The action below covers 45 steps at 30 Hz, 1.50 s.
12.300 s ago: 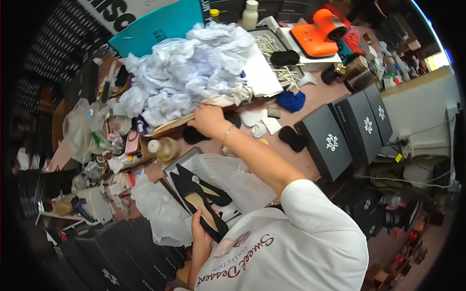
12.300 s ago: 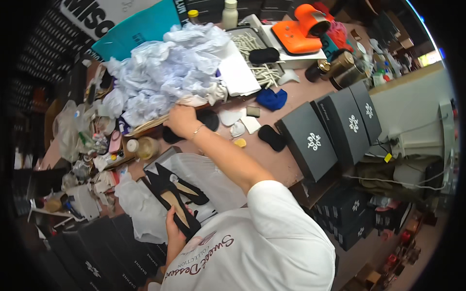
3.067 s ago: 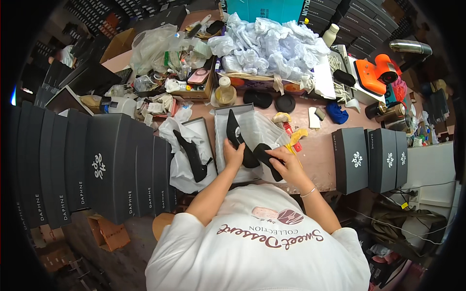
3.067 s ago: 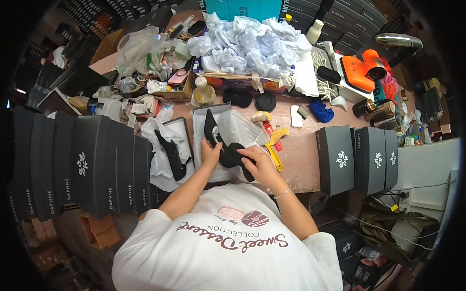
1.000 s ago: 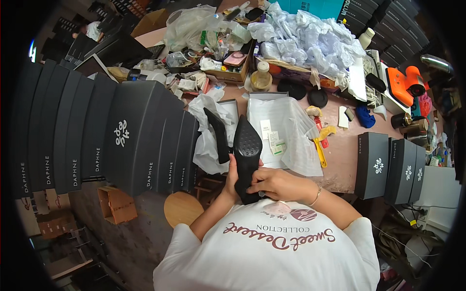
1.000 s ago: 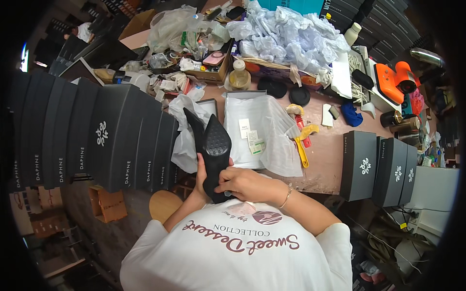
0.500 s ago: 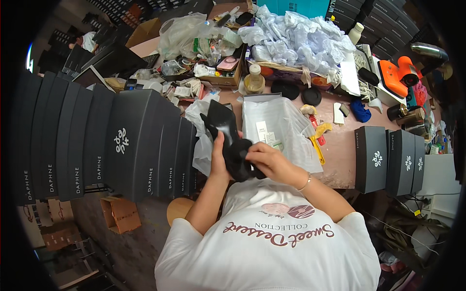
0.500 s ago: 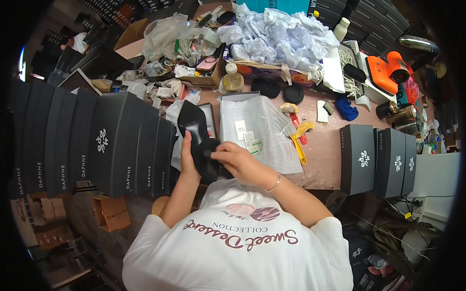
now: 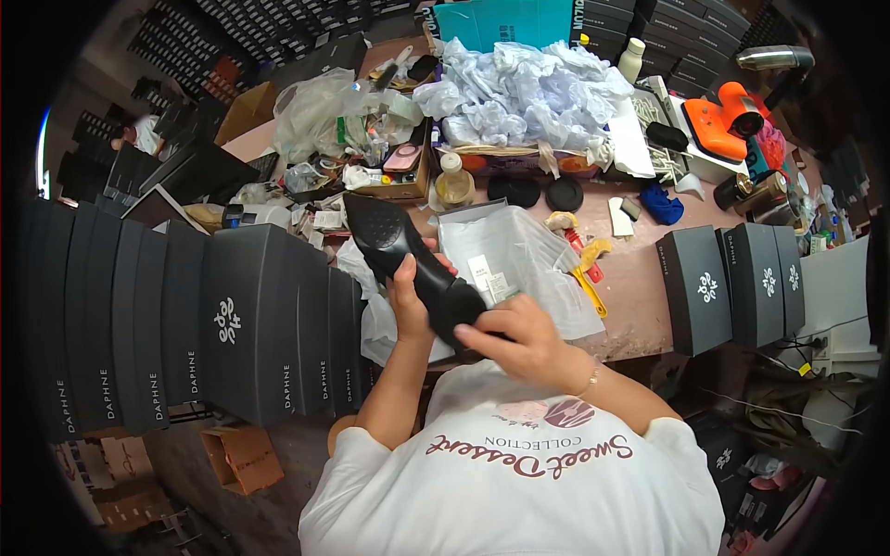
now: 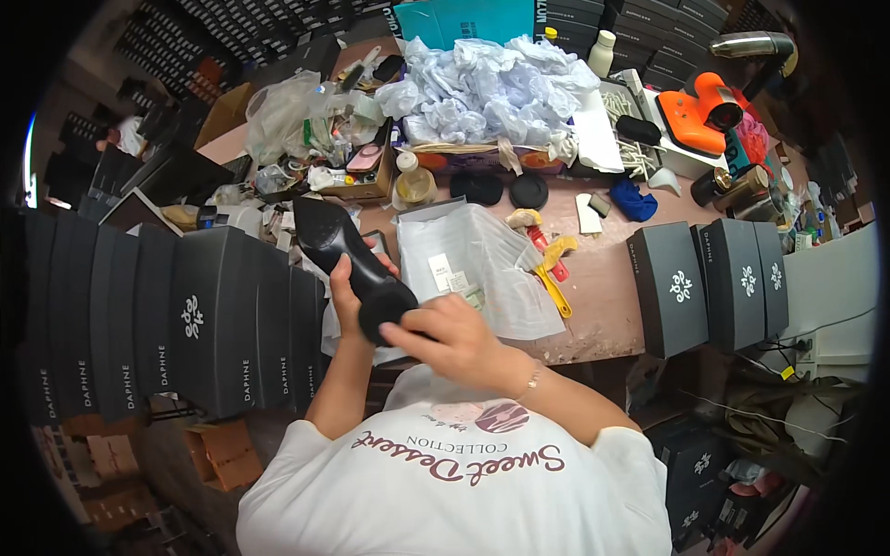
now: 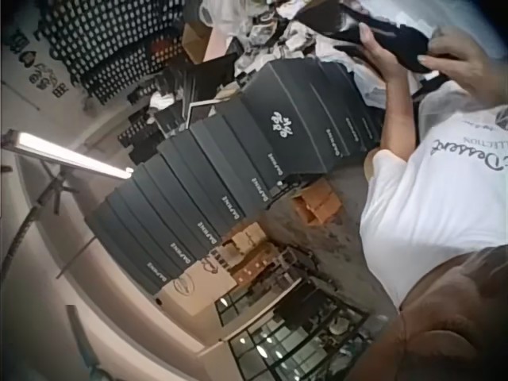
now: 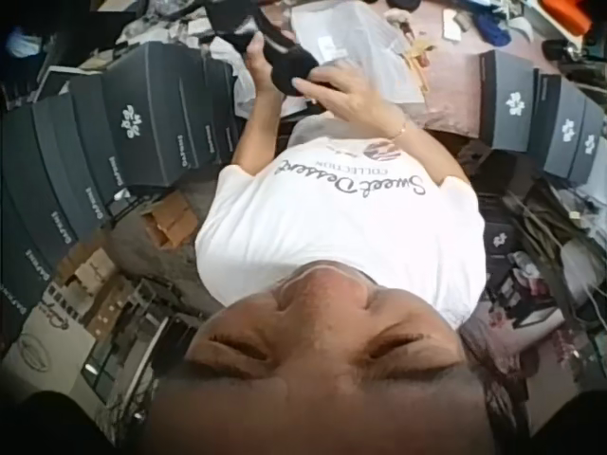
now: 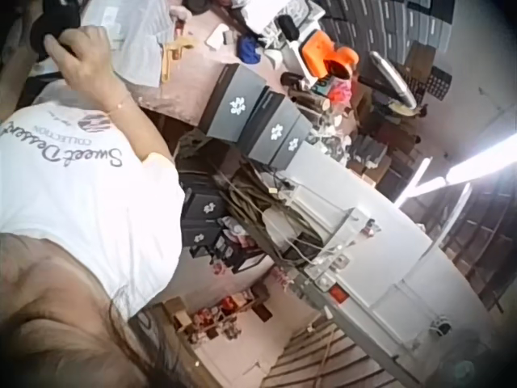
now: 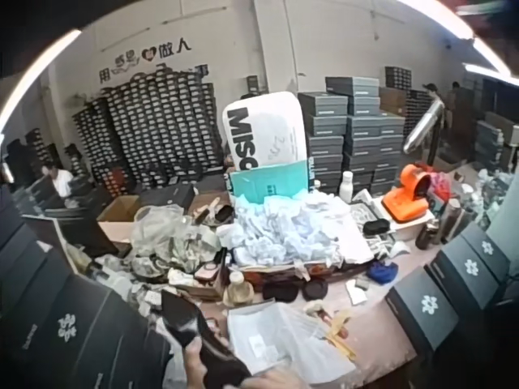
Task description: Packing high-heeled shoes into boxes with protective paper and foam inserts.
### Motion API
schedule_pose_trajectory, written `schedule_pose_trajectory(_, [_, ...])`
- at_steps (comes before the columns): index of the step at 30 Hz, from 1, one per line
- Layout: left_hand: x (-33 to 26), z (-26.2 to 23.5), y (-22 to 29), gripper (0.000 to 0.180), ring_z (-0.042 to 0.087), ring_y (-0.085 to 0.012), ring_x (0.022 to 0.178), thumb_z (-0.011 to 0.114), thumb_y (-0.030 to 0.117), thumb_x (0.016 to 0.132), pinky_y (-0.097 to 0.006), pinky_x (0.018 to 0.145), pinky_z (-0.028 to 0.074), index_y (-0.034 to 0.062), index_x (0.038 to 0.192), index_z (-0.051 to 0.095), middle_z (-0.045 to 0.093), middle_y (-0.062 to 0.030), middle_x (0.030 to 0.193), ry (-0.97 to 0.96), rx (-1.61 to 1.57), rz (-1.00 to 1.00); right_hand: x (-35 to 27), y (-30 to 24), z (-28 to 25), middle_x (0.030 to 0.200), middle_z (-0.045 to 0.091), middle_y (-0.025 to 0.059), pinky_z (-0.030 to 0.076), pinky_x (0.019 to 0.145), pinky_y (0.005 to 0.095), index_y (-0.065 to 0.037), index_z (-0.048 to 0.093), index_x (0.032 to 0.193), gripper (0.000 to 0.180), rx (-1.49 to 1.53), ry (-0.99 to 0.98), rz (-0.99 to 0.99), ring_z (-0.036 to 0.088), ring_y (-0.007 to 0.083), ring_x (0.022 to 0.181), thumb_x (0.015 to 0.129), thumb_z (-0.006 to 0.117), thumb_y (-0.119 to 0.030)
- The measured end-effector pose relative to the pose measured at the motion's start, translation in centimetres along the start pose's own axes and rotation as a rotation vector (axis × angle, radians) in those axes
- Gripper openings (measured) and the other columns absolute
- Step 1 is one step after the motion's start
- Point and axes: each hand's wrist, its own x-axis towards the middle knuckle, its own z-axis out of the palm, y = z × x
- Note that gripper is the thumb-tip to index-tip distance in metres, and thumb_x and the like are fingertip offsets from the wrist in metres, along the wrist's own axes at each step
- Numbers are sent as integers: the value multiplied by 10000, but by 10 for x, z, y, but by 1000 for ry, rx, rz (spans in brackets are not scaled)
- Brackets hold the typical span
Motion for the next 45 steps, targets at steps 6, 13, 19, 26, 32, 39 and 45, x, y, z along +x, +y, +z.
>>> schedule_pose_trajectory(6, [4, -5, 22, 680, 602, -176, 755, 555, 534, 790, -268, 685, 488, -32, 1158, 478, 603, -113, 794, -382, -45, -67, -44, 48, -11, 922, 576, 62, 440, 691, 341, -104, 683, 1042, 403, 55, -87, 235, 548, 235, 817, 662, 654, 29])
schedule_pose_trajectory(13, [3, 1, 21, 663, 603, -152, 733, 643, 436, 785, -271, 626, 505, -60, 1194, 481, 609, -107, 903, -429, 183, -17, -11, 40, -12, 926, 573, 89, 448, 813, 376, -63, 681, 956, 271, 331, -447, 219, 541, 281, 889, 696, 651, 5])
schedule_pose_trajectory(19, [30, 4, 5, 597, 539, -152, 1055, 358, 458, 997, -259, 887, 446, 30, 1412, 325, 529, -91, 1234, -160, 102, -51, -13, 61, -29, 998, 583, 156, 465, 820, 341, -3, 635, 1090, 303, 273, 38, 644, 575, 295, 952, 790, 591, -4])
schedule_pose_trajectory(26, [-4, 17, -42, 606, 428, -202, 1259, 506, 29, 901, -327, 1052, 327, 16, 1454, 258, 432, -145, 1380, -363, 413, 56, -41, 78, 12, 887, 627, 75, 473, 641, 255, 44, 600, 1087, 374, 771, 81, 1162, 596, 129, 775, 786, 662, -169])
schedule_pose_trajectory(32, [-28, -44, -50, 574, 546, -273, 1150, 458, 467, 950, -457, 929, 468, 84, 1374, 401, 539, -127, 1266, -429, 89, -852, -43, 70, -4, 928, 620, 69, 474, 752, 299, 19, 594, 1084, 335, 937, -98, 982, 585, 176, 835, 787, 628, -132])
schedule_pose_trajectory(39, [-35, -44, -81, 538, 583, -338, 1093, 492, 457, 922, -491, 897, 525, 85, 1307, 443, 530, -183, 1244, -501, -64, -841, -11, 57, -3, 1136, 557, 136, 416, 942, 346, -30, 565, 1220, 517, 612, -552, 395, 530, 280, 1086, 727, 699, -114])
schedule_pose_trajectory(45, [-26, -51, -108, 476, 600, -400, 1028, 488, 483, 897, -623, 910, 448, 84, 1136, 591, 620, -183, 1092, -84, -477, -890, -69, 101, -15, 1155, 554, 170, 400, 956, 348, -24, 527, 1270, 441, 262, 119, 772, 548, 289, 1078, 851, 610, -136])
